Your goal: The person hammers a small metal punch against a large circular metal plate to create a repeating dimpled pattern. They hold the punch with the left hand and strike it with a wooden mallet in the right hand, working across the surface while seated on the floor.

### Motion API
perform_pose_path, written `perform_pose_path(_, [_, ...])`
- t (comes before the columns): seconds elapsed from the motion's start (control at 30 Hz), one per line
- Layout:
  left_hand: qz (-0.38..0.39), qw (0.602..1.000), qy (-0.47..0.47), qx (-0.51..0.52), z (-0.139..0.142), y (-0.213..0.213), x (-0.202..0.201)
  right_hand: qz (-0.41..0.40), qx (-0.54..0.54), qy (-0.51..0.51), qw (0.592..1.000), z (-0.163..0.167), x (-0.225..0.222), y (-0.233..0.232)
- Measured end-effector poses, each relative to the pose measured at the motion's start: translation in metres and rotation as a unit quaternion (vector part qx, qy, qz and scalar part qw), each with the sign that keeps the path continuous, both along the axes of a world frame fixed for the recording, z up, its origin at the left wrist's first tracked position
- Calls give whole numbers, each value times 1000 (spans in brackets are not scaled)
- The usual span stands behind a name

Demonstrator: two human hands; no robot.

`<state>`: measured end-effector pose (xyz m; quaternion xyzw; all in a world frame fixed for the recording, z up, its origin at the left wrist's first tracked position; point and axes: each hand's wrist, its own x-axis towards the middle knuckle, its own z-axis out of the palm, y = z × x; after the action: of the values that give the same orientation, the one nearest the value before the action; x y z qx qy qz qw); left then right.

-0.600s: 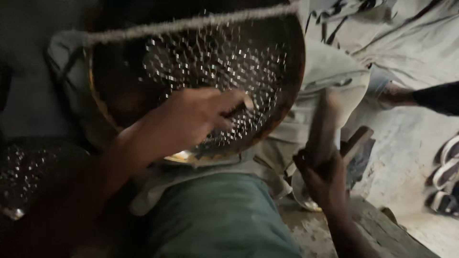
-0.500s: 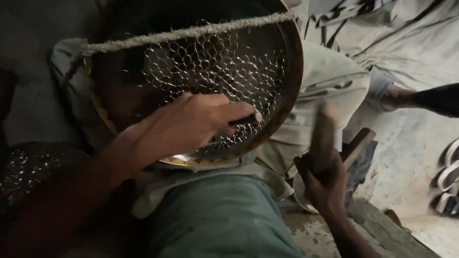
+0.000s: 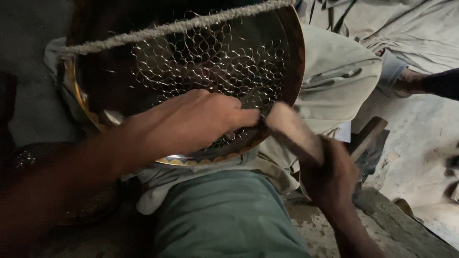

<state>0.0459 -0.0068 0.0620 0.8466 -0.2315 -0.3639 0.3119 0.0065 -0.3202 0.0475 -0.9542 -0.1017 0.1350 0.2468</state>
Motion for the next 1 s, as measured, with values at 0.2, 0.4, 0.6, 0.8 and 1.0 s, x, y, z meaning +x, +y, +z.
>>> perform_pose_path(0.2, [186, 971, -96, -114, -15, 9, -30, 62, 73, 9, 995, 28, 39, 35])
perform_pose_path(0.4, [291, 943, -102, -126, -13, 16, -51, -65, 133, 137, 979, 70, 59, 56])
perform_pose_path(0.6, [200, 959, -108, -169, -8, 14, -30, -48, -23, 187, 981, 41, 36, 26])
perform_pose_path(0.8, [70, 997, 32, -20, 6, 9, -8, 49, -1, 30, 998, 8, -18, -3])
perform_pose_path(1.0, [-17, 997, -46, -60, 3, 3, 1, 41, 34, 6, 999, -35, -49, -24])
